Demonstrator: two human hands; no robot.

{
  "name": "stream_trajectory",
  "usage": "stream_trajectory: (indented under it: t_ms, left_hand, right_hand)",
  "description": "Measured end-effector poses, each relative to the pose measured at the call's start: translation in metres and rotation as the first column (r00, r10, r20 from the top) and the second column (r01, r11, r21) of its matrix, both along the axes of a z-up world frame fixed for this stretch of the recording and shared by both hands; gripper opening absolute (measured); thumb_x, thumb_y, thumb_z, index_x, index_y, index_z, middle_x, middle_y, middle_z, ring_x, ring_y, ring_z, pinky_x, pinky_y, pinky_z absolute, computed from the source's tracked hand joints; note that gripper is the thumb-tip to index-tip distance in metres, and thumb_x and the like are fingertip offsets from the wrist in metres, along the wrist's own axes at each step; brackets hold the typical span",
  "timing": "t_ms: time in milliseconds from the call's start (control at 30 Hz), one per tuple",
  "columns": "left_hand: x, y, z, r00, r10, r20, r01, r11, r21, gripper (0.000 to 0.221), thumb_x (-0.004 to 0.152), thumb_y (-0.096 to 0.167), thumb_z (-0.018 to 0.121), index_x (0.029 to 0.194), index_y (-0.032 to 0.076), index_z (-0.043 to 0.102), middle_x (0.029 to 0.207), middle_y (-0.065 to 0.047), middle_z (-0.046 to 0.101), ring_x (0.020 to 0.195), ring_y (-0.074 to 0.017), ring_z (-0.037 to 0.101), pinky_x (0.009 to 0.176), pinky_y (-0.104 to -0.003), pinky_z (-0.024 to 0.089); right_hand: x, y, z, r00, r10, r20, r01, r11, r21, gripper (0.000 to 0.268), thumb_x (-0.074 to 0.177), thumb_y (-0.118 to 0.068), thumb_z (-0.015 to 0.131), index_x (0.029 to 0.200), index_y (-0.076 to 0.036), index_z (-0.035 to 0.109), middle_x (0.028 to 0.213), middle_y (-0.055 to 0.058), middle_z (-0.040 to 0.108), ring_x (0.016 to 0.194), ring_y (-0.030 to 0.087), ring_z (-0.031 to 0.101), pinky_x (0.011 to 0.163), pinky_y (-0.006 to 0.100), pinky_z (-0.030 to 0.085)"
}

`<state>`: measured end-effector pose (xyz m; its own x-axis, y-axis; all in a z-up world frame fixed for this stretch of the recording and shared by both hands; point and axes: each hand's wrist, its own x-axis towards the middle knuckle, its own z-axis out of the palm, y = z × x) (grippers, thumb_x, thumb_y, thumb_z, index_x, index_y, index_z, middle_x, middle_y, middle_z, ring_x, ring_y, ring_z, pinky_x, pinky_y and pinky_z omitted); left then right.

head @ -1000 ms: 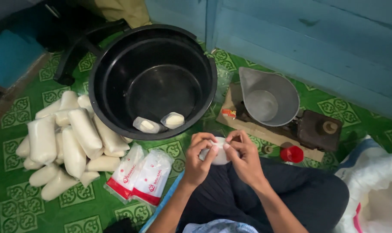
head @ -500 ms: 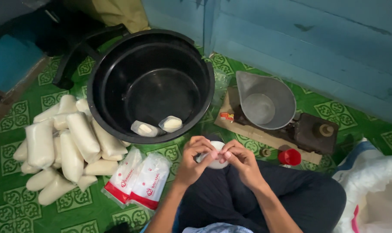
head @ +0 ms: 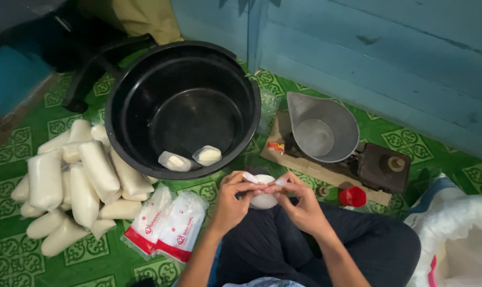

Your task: Tying small plastic bags filled with white liquid and placing them into a large basin

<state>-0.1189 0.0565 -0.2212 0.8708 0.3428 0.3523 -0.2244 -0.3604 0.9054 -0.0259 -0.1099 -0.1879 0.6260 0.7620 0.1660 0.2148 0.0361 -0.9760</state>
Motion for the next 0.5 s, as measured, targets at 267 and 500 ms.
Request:
stream_trajectory:
  t_ms: [267, 500]
  left_hand:
    - [0.004, -0.015, 0.019, 0.990, 0.136, -0.045, -0.120, 0.959, 0.258, 0.040, 0.086, 0.006, 0.067, 0.121, 0.025, 0.069, 0.096, 0.008, 0.069, 0.094, -0.0118, 0.064, 0.104, -0.035, 0.026]
    - [0.007, -0.017, 0.003, 0.976, 0.215, -0.038, -0.214, 0.976, 0.029, 0.026, 0.086, 0.034, 0.070, 0.088, 0.009, 0.062, 0.103, -0.005, 0.060, 0.102, -0.0239, 0.061, 0.095, -0.037, 0.043]
  right_hand:
    - [-0.010, 0.005, -0.010, 0.957, -0.258, 0.135, 0.264, 0.964, -0.027, 0.014, 0.096, -0.016, 0.057, 0.103, -0.011, 0.068, 0.086, 0.003, 0.066, 0.077, 0.014, 0.062, 0.071, 0.028, 0.046]
    - [-0.010, 0.007, -0.015, 0.916, -0.398, -0.061, 0.398, 0.917, -0.010, 0.054, 0.089, -0.012, 0.067, 0.135, -0.009, 0.040, 0.078, 0.006, 0.062, 0.082, 0.018, 0.071, 0.077, 0.028, 0.050]
